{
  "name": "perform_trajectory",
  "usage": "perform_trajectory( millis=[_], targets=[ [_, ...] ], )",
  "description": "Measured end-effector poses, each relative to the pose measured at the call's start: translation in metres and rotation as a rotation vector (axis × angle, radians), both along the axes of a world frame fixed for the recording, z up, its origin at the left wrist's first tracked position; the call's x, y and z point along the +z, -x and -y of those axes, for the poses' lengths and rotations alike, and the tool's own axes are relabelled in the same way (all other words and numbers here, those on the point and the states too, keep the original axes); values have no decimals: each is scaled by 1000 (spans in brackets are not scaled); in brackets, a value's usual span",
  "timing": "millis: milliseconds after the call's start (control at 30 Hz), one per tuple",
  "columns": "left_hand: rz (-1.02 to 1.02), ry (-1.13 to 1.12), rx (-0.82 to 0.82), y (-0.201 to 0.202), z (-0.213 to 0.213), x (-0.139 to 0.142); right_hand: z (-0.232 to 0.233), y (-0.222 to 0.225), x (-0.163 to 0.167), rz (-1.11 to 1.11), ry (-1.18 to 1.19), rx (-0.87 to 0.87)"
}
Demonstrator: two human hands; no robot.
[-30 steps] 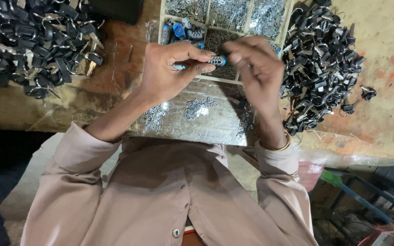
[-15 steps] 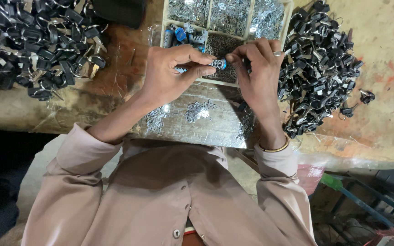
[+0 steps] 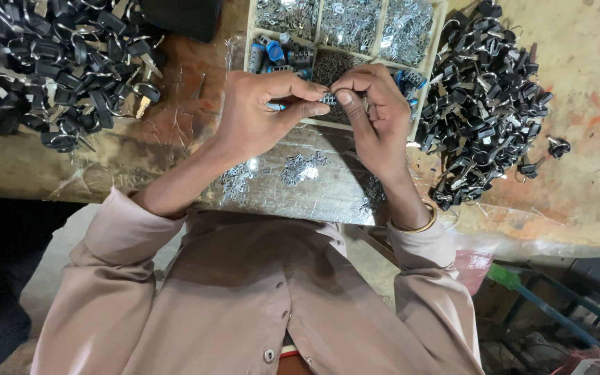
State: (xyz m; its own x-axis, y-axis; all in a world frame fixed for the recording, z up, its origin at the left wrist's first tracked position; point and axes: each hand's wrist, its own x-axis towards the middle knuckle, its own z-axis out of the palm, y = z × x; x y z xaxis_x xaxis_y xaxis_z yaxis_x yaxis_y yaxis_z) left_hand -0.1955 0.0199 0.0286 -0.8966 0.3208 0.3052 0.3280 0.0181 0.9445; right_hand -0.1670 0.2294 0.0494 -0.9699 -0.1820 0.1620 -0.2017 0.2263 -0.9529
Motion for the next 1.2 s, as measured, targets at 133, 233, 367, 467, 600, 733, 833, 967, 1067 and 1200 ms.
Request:
perform_trajectory(
  millis=[133, 233, 367, 467, 600, 733, 833, 967, 1067, 1200],
  targets=[
    [-24, 35, 26, 0, 1, -1, 0, 3, 8, -62, -151, -9],
    [-21, 29, 29, 1, 0, -2, -7, 9, 14, 103, 10, 25],
    [11, -29, 19, 1, -1, -3, -9, 12, 11, -297, -721, -127],
    [-2, -46, 14, 0, 0, -2, -9, 11, 6, -299, -808, -56],
    [0, -46, 17, -1, 0, -1, -15, 10, 5, -282, -717, -62],
    [22, -63, 3, 0, -2, -2, -16, 7, 4, -159, -469, -106],
    [44, -59, -6, -1, -1, -2, -10, 5, 1, -64, -149, -31],
    [19, -32, 0, 0, -1, -2, -10, 4, 4, -93, -176, 6],
    [11, -17, 6, 0, -1, -2, -9, 4, 8, -192, -317, 10],
    [-1, 2, 20, 0, 0, -4, -6, 5, 11, -229, -395, 6]
  ],
)
